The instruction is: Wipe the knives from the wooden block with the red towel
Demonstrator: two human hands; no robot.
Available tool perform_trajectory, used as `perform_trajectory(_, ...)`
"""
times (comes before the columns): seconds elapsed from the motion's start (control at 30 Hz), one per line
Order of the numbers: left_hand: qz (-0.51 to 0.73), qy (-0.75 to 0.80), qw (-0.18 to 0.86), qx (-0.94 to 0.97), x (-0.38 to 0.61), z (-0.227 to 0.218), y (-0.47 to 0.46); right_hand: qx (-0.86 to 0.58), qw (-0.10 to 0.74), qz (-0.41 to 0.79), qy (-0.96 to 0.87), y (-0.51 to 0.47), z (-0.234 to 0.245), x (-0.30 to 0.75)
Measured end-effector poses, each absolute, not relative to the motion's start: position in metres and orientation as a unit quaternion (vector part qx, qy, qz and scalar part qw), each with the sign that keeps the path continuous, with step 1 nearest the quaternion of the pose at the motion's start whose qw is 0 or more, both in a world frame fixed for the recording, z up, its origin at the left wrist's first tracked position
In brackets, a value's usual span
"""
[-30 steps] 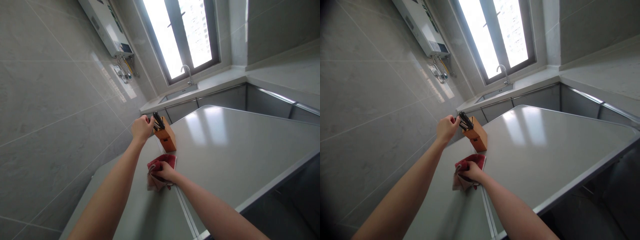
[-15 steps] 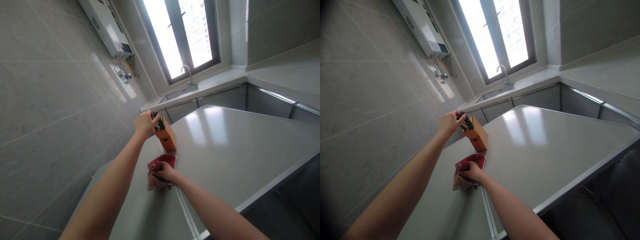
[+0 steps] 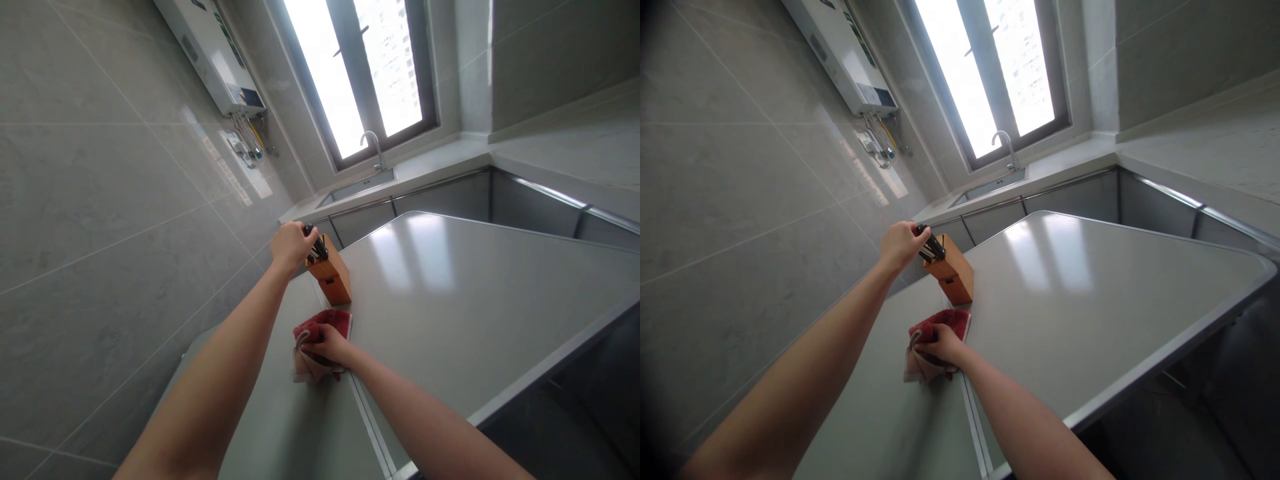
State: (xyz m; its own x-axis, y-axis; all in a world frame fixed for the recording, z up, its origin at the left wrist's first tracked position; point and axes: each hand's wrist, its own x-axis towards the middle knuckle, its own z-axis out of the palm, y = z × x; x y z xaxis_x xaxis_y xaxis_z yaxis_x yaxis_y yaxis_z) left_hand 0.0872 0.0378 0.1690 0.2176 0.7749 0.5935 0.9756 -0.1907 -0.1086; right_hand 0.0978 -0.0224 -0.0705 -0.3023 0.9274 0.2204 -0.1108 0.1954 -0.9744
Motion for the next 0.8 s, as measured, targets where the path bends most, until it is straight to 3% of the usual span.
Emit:
perform_trajectory(0.67,-0.357,-0.527,0.257,-0.727,0.091,0.212,0.046,-0.331,0.491,0.540,-0.598,-0.023,-0.071,0.097)
perform_trajectory(0.8,-0.415,-0.503,0.167,-0.739,0.091,0.220,0.045,-0.344,0.483,0.534,-0.602,-0.024,-0.069,0.099)
